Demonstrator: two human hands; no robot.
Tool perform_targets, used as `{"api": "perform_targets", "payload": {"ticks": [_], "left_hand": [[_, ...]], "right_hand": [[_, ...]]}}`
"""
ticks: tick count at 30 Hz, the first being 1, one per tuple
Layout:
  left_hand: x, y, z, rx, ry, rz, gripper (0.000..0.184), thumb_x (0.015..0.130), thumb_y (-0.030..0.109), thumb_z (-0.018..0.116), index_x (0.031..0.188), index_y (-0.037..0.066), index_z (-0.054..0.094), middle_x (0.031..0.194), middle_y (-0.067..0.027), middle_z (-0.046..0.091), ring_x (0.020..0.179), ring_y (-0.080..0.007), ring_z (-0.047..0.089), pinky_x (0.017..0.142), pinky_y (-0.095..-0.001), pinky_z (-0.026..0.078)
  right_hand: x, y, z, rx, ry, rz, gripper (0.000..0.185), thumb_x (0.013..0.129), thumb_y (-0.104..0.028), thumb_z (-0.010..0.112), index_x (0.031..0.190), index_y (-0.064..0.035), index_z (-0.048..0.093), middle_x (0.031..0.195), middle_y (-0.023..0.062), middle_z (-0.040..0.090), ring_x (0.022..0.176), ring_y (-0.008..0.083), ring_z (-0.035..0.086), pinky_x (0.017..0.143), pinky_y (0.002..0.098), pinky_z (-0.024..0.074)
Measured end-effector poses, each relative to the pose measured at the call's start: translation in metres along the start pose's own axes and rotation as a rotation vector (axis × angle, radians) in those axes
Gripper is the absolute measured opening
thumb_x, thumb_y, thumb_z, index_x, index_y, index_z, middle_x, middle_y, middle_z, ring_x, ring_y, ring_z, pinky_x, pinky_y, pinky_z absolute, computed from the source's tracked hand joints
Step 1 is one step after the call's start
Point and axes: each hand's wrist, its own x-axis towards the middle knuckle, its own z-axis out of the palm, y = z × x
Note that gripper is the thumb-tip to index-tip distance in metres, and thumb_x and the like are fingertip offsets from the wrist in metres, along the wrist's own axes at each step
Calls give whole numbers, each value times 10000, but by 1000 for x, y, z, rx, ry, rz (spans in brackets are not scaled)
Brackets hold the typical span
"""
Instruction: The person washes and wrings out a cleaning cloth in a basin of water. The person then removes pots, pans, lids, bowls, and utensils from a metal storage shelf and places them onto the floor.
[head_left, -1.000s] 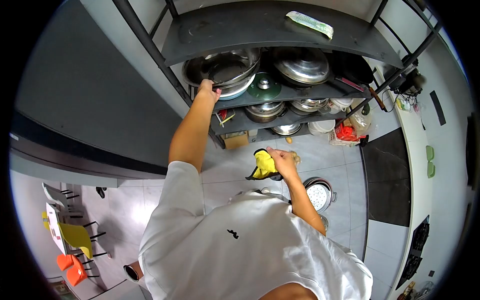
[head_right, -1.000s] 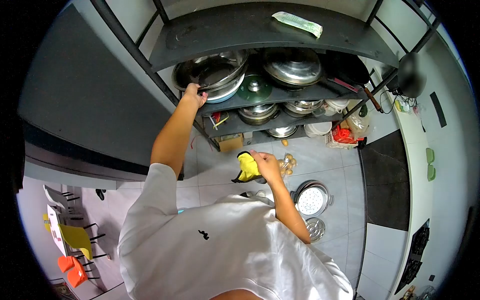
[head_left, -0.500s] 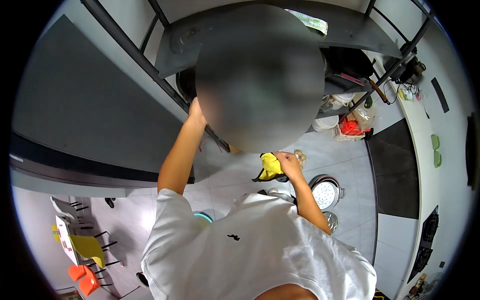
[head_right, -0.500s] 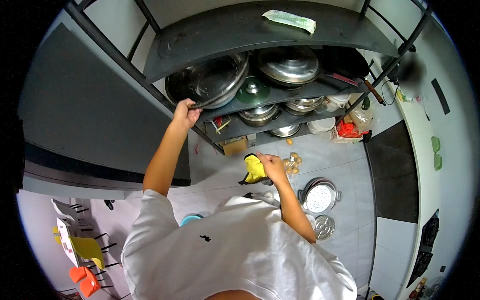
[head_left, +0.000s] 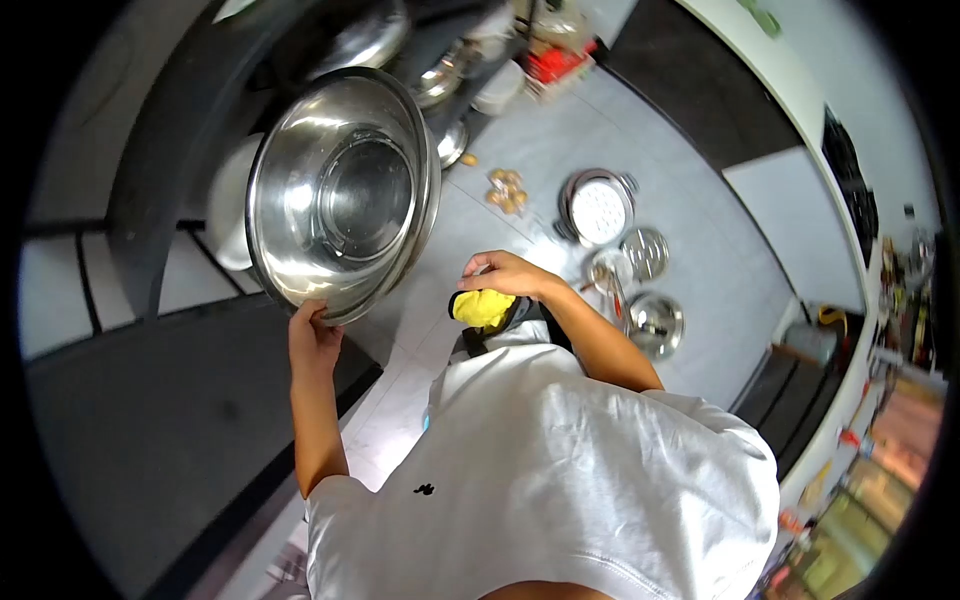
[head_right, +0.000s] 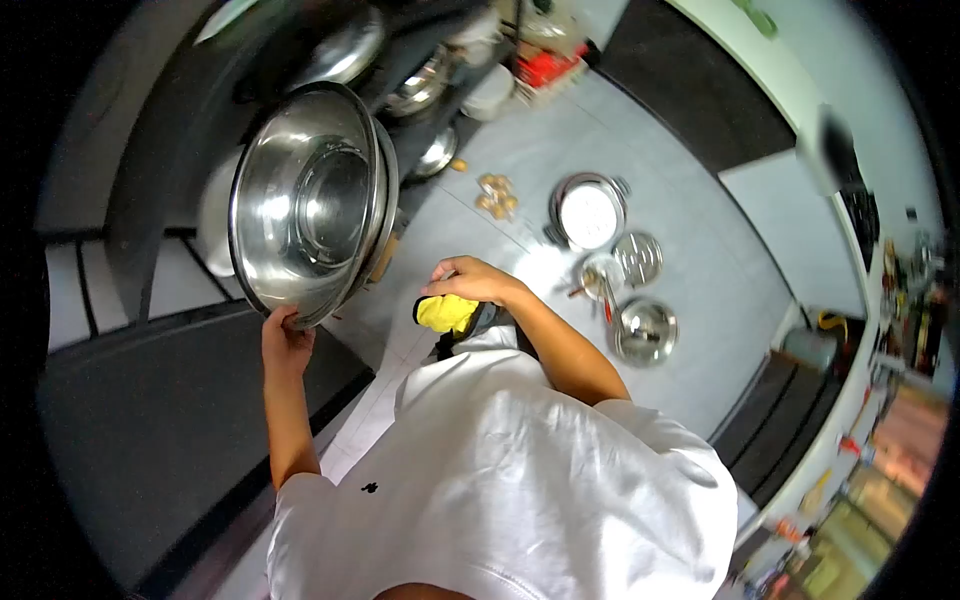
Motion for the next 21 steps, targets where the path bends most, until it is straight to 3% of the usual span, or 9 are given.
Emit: {"api": "perform_targets", "payload": {"ticks": [3,6,9,10,13,14,17,18,21], "left_hand": [[16,-43,-1,151,-136,-85,62,880,86,648,828,67,620,739,-22,625,621,-134,603,532,-264,468],[58,-85,7,346,-262,-150,204,851,84,644,1043,14,631,818,-61,676,603,-158,638,499,-253,505],[52,-128,50,628,-292,-124,227,839,83,644,1048,-3,620,826,-83,663,583,-168,627,477,-257,491],[65,-148,55,687,-315,-144,265,825,87,648,1062,-24,608,837,-97,652,600,-183,627,476,-269,481],[71,-199,93,850,-345,-162,281,824,96,649,1072,-30,605,846,-102,645,600,-187,613,480,-284,473],[90,-218,97,934,-426,-205,290,831,111,646,1081,-32,605,824,-94,643,600,-185,603,492,-298,477],[70,-266,140,1084,-620,-245,295,833,124,646,1084,-24,600,786,-74,645,582,-171,605,494,-296,474],[61,-284,153,1136,-633,-221,291,830,121,642,1082,-16,597,791,-77,649,584,-170,612,494,-294,474],[26,-342,184,1274,-697,-146,280,824,112,628,1079,4,586,806,-85,661,592,-165,630,496,-291,479]], "right_hand": [[-46,37,8,123,21,110,608,831,-519,770,1212,-58,663,1132,110,657,1054,203,589,893,297,460],[-65,80,16,200,88,77,769,827,-578,754,1358,-49,580,1340,190,582,1291,261,512,1027,339,429],[-109,106,22,457,224,164,884,823,-602,746,1441,-22,495,1393,218,546,1330,291,490,1075,356,402],[-97,169,34,458,281,69,1013,825,-628,730,1531,-1,360,1491,226,454,1387,306,435,1110,372,373],[-136,201,46,660,382,177,1074,831,-645,709,1572,-4,269,1577,238,334,1448,314,355,1149,377,335],[-144,215,50,737,405,145,1035,868,-643,667,1578,-12,254,1621,225,260,1486,302,294,1177,384,300],[-187,199,50,1035,643,282,992,908,-606,635,1582,-2,229,1641,195,235,1500,295,267,1203,376,251],[-178,229,55,1345,667,167,866,931,-560,630,1524,10,360,1549,175,424,1410,271,435,1149,380,360],[-206,273,65,1578,770,80,711,933,-519,642,1397,6,520,1348,145,625,1206,242,623,1030,383,490]]}}
